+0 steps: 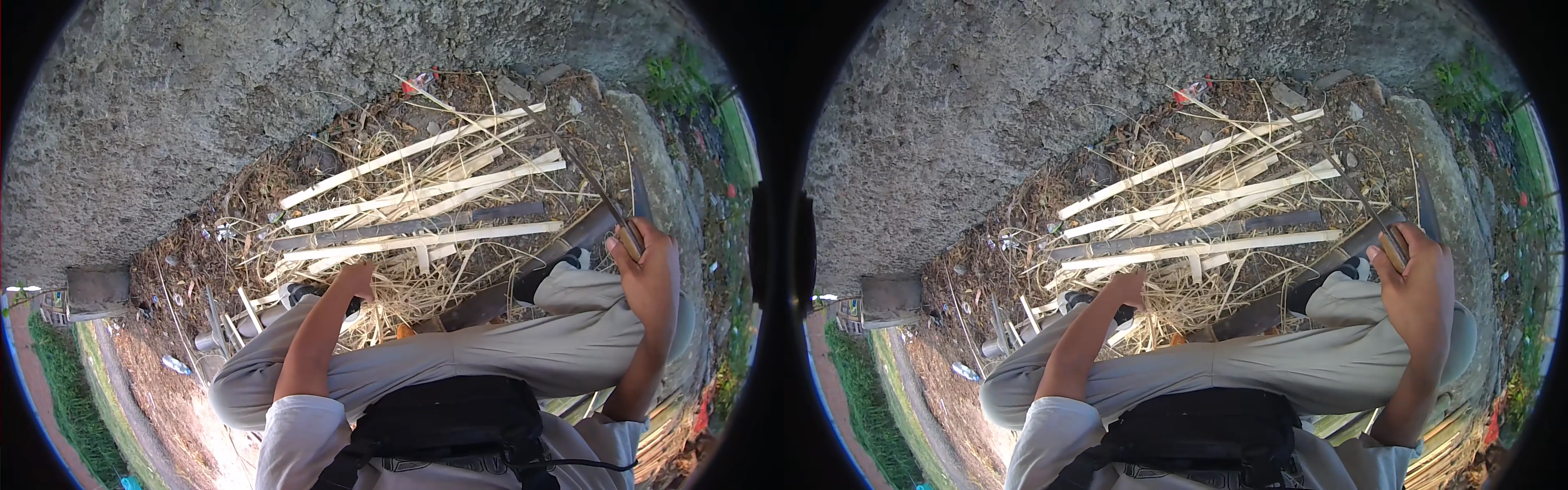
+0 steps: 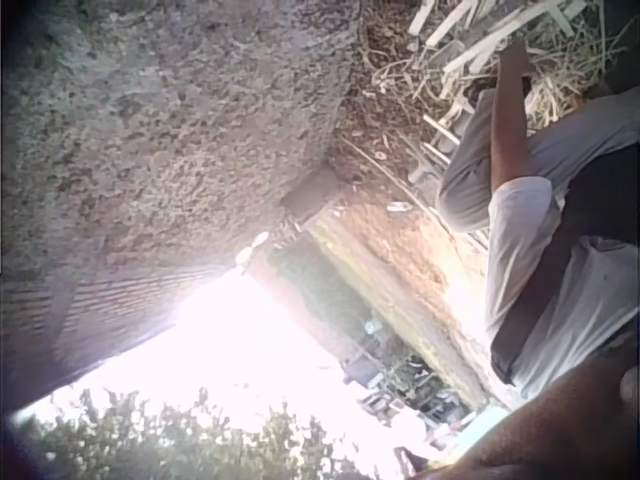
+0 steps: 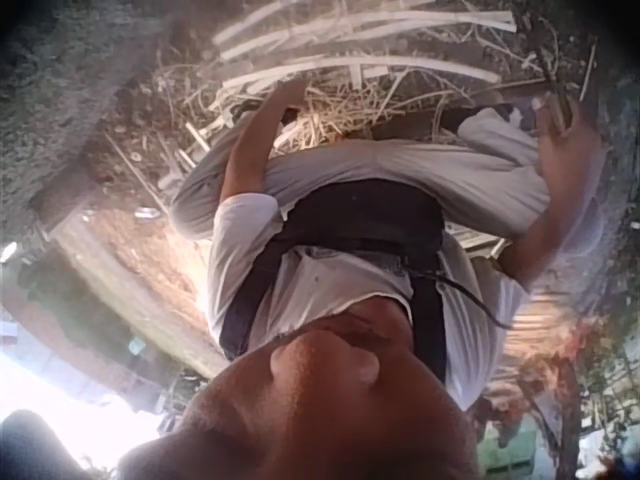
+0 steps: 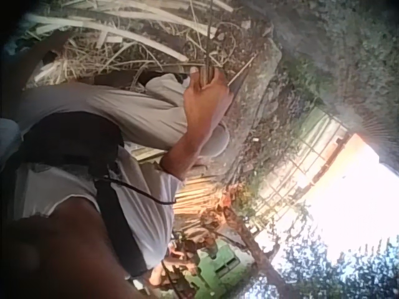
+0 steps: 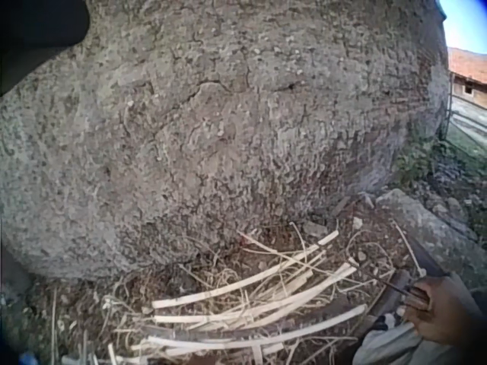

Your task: The person shaves a bamboo strip with a machete, bends the strip with both hands, and gathers bamboo shavings and strips on the ground by hand.

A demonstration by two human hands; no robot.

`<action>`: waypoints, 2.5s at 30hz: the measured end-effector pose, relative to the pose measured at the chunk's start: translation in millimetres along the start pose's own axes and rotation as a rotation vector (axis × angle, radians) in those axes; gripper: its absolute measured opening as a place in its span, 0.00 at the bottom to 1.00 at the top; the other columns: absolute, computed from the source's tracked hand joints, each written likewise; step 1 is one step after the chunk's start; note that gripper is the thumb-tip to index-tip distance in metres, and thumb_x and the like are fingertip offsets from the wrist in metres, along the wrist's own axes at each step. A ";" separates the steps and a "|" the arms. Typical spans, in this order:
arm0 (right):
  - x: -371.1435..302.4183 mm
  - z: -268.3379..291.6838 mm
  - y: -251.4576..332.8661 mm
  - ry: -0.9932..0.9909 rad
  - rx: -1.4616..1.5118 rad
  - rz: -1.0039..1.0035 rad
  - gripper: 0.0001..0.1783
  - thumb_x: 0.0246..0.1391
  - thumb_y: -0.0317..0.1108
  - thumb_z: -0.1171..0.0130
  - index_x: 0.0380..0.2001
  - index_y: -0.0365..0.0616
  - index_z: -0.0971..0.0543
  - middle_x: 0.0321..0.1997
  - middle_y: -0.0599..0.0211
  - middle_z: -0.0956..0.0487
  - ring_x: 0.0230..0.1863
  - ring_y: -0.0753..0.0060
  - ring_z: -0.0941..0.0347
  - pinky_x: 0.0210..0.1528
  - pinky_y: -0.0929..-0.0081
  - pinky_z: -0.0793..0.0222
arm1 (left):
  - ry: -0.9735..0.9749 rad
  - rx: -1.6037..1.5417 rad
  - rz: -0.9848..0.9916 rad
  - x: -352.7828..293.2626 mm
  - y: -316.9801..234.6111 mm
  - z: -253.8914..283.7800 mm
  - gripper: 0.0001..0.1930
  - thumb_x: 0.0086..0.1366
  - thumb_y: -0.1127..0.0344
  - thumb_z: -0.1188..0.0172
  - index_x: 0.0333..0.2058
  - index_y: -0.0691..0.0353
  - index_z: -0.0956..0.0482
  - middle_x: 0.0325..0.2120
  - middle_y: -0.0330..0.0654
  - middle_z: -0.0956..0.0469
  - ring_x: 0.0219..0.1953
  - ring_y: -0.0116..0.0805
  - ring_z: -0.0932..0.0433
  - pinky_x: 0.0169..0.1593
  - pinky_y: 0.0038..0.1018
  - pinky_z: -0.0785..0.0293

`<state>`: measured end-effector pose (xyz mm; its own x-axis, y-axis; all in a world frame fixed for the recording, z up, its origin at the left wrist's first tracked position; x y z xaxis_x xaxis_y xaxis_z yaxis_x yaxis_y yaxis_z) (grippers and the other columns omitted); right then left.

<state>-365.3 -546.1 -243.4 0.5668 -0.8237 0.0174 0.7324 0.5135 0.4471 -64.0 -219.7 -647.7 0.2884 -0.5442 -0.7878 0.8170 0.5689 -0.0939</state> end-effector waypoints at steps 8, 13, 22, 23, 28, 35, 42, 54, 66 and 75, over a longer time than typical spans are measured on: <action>1.6 -7.6 3.4 0.008 0.050 0.108 0.11 0.46 0.28 0.36 0.33 0.34 0.24 0.27 0.51 0.21 0.27 0.51 0.24 0.32 0.66 0.32 | -0.248 0.181 -0.158 -0.3 -19.0 -10.5 0.30 0.54 0.57 0.34 0.55 0.51 0.32 0.53 0.46 0.34 0.55 0.46 0.30 0.48 0.42 0.26; -0.6 -9.1 2.0 0.002 0.084 0.071 0.11 0.45 0.28 0.36 0.32 0.33 0.23 0.26 0.51 0.21 0.27 0.53 0.24 0.32 0.66 0.32 | -0.244 0.183 -0.057 17.3 -11.1 -8.6 0.11 0.58 0.64 0.44 0.39 0.54 0.19 0.42 0.45 0.22 0.44 0.45 0.21 0.46 0.40 0.25; 8.9 -5.9 1.6 0.039 0.039 -0.007 0.12 0.46 0.29 0.36 0.33 0.34 0.23 0.25 0.52 0.21 0.25 0.54 0.25 0.31 0.66 0.32 | -0.746 -0.327 0.130 -7.7 27.3 71.1 0.07 0.53 0.61 0.38 0.29 0.54 0.16 0.26 0.51 0.19 0.33 0.51 0.20 0.36 0.44 0.25; 9.3 -5.0 3.3 0.036 0.030 -0.002 0.11 0.46 0.29 0.36 0.32 0.34 0.23 0.25 0.53 0.21 0.24 0.54 0.25 0.31 0.66 0.33 | -0.813 -0.327 0.196 -9.0 34.3 79.6 0.08 0.53 0.61 0.37 0.29 0.55 0.16 0.25 0.51 0.20 0.31 0.52 0.20 0.35 0.44 0.25; 7.2 -7.8 13.0 -0.014 -0.028 0.132 0.10 0.46 0.28 0.36 0.31 0.35 0.23 0.23 0.53 0.22 0.23 0.52 0.27 0.30 0.65 0.34 | -0.763 -0.334 -0.001 -17.1 16.1 100.7 0.08 0.52 0.60 0.36 0.30 0.54 0.16 0.34 0.50 0.20 0.41 0.46 0.22 0.47 0.41 0.28; 2.2 -6.9 8.4 -0.008 0.041 0.089 0.11 0.45 0.28 0.35 0.31 0.36 0.23 0.24 0.53 0.23 0.24 0.52 0.27 0.30 0.63 0.34 | -0.240 0.003 -0.354 18.4 -62.2 -14.7 0.28 0.45 0.60 0.32 0.48 0.55 0.27 0.46 0.42 0.26 0.54 0.43 0.32 0.52 0.42 0.30; 1.8 -3.3 8.8 0.023 -0.080 0.087 0.13 0.44 0.30 0.33 0.32 0.36 0.22 0.23 0.52 0.23 0.25 0.48 0.28 0.30 0.59 0.35 | 0.124 0.400 -0.152 -7.7 -74.5 -91.0 0.52 0.52 0.48 0.36 0.67 0.64 0.56 0.68 0.51 0.55 0.69 0.60 0.61 0.60 0.64 0.49; -18.8 10.7 13.6 -0.056 -0.065 0.200 0.11 0.44 0.29 0.34 0.31 0.36 0.23 0.20 0.54 0.23 0.24 0.47 0.28 0.29 0.59 0.36 | -0.448 -0.766 -0.001 18.9 -15.8 129.7 0.14 0.57 0.56 0.39 0.32 0.62 0.18 0.23 0.43 0.18 0.28 0.39 0.18 0.37 0.35 0.23; -30.2 9.3 -23.1 -0.011 0.015 -0.020 0.13 0.44 0.31 0.34 0.34 0.40 0.23 0.28 0.57 0.21 0.31 0.47 0.30 0.40 0.60 0.37 | -0.386 -0.027 -0.007 58.6 -27.0 86.8 0.66 0.40 0.39 0.28 0.68 0.57 0.65 0.69 0.49 0.63 0.71 0.49 0.65 0.69 0.51 0.62; -38.8 6.7 -33.0 -0.065 -0.140 -0.023 0.16 0.45 0.35 0.34 0.38 0.42 0.23 0.32 0.59 0.21 0.35 0.50 0.31 0.44 0.62 0.38 | -0.486 0.232 0.047 64.0 -28.3 90.9 0.71 0.33 0.42 0.25 0.67 0.65 0.65 0.67 0.58 0.59 0.68 0.59 0.57 0.67 0.55 0.57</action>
<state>-414.0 -532.7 -252.8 0.5271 -0.8471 0.0681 0.7928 0.5191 0.3195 -23.3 -326.7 -640.2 0.4798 -0.7755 -0.4102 0.8708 0.4783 0.1143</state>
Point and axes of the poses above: each hand's wrist, its own x-axis towards the middle knuckle, its own z-axis out of the back of the hand, y = z × x, the point moved 6 cm from there along x, towards the middle knuckle
